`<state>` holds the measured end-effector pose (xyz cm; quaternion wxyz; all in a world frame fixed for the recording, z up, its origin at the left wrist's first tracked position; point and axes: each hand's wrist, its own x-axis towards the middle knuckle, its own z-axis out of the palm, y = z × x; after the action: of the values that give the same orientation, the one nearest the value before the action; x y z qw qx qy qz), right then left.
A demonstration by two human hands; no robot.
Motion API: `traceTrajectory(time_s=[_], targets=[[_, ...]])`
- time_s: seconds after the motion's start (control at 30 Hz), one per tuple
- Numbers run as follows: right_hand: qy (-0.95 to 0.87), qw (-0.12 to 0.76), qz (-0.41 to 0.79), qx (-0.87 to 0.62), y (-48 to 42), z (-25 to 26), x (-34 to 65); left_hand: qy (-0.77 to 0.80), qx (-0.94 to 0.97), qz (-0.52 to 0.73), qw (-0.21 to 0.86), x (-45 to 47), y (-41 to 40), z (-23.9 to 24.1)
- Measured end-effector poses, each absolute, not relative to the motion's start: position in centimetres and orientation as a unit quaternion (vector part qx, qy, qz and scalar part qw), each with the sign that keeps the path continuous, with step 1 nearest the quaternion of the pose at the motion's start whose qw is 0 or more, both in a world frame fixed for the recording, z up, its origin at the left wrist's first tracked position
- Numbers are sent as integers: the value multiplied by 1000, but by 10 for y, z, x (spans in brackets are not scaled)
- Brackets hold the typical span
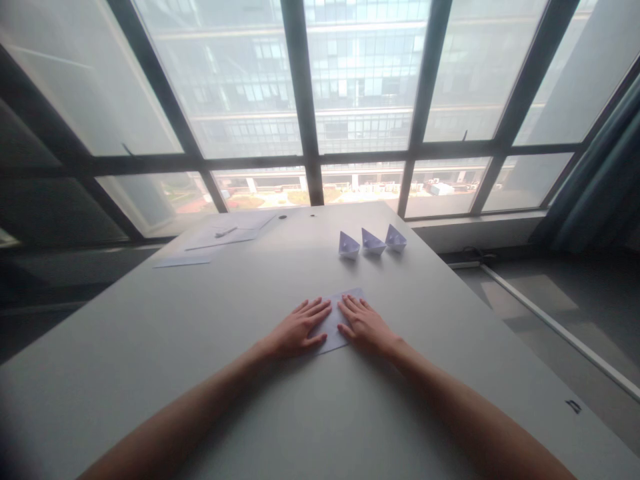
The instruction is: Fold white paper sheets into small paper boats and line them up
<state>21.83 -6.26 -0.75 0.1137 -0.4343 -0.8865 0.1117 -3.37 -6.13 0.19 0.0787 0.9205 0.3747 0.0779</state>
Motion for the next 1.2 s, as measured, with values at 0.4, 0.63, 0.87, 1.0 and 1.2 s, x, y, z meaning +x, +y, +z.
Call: traceTrajectory(time_s=[0.4, 0.63, 0.87, 1.0, 1.2], targets=[[-862, 74, 99, -491, -63, -9, 217, 381, 919, 71, 77, -33, -61, 2], [-860, 76, 102, -494, -62, -11, 217, 378, 919, 77, 76, -33, -61, 2], [-858, 84, 107, -495, -62, -11, 217, 379, 920, 72, 74, -34, -60, 1], [-857, 83, 109, -497, -62, -11, 217, 377, 920, 75, 76, -34, -60, 0], [-855, 84, 109, -500, -62, -11, 217, 377, 920, 77, 78, -33, -61, 1]])
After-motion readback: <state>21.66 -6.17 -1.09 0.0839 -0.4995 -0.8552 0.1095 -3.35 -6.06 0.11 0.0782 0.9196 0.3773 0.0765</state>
